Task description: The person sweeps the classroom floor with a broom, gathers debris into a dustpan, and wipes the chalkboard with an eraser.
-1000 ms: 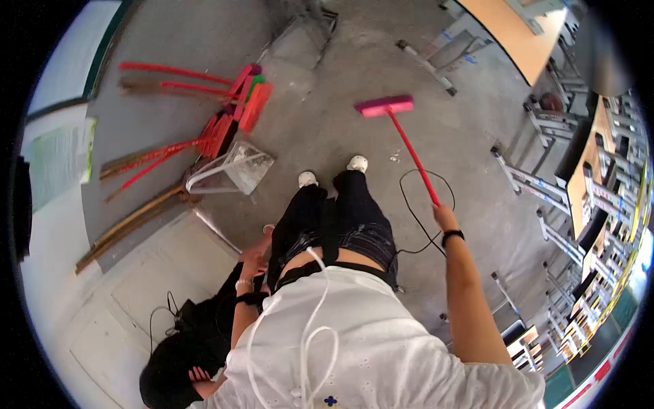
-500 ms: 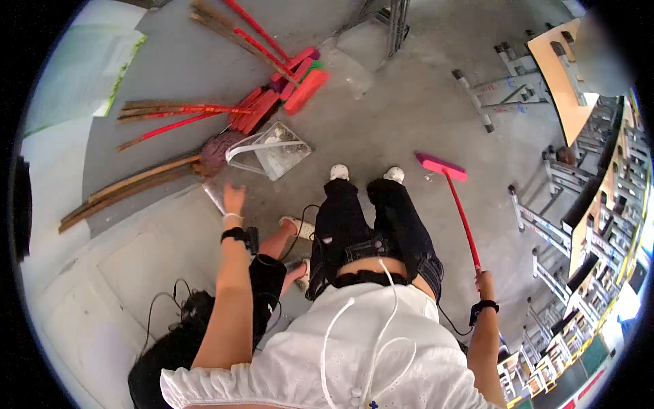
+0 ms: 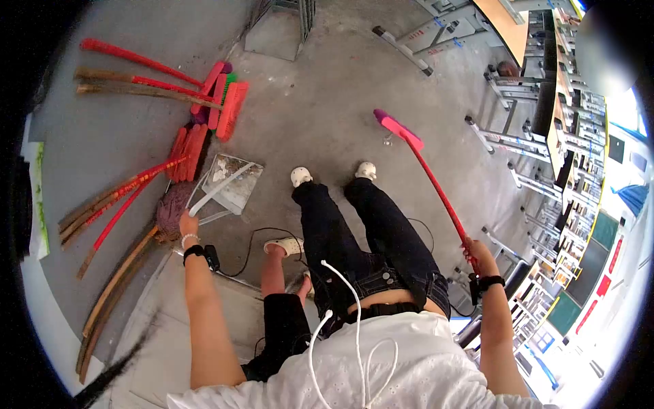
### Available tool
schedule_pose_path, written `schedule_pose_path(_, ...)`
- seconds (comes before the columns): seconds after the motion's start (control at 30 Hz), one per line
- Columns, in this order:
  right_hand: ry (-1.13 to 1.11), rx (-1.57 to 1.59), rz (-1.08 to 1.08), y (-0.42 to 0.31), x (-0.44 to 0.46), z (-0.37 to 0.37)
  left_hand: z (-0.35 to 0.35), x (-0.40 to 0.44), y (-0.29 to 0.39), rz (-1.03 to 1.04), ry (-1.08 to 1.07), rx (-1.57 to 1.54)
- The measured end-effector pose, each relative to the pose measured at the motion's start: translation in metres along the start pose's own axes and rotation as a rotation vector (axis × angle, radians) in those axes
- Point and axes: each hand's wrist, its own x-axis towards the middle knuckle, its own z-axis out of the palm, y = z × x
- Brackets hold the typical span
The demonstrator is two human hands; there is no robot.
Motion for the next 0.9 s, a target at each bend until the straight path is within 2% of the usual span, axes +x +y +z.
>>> schedule_pose_path(0.03,-0.041,0.047,0.002,0.0,0.016,-0.002,-0.002,0.001,0.006,0.028,0.006,0.007)
schedule_pose_path(0.1,-0.128,0.143,0.023,0.011,0.05,-0.009,-0.042,-0.033,0.061,0.085,0.006,0.036)
schedule_pose_path(0.17,-0.165,0.288,0.106,-0.006,0.047,-0.006,-0.041,-0.032,0.072,0.151,0.077,0.085)
schedule_pose_path(0.27,-0.195,0.333,0.087,-0.008,0.066,-0.015,-0.084,-0.067,0.152,0.153,0.089,0.155)
schedule_pose_path(0.4,-0.195,0.383,0.035,-0.001,0.087,-0.03,-0.095,-0.093,0.209,0.247,0.148,0.115)
schedule_pose_path(0.5,-0.178,0.447,-0.026,0.012,0.11,-0.029,-0.105,-0.11,0.246,0.163,0.153,0.038)
schedule_pose_path(0.6,-0.154,0.491,-0.082,0.02,0.13,-0.031,-0.116,-0.132,0.282,0.022,-0.008,-0.302)
schedule_pose_path(0.7,-0.173,0.545,-0.076,0.019,0.14,-0.024,-0.092,-0.129,0.294,-0.011,-0.075,-0.423)
schedule_pose_path(0.9,-0.183,0.661,-0.079,0.006,0.143,0.003,-0.036,-0.13,0.333,-0.139,-0.498,-0.799)
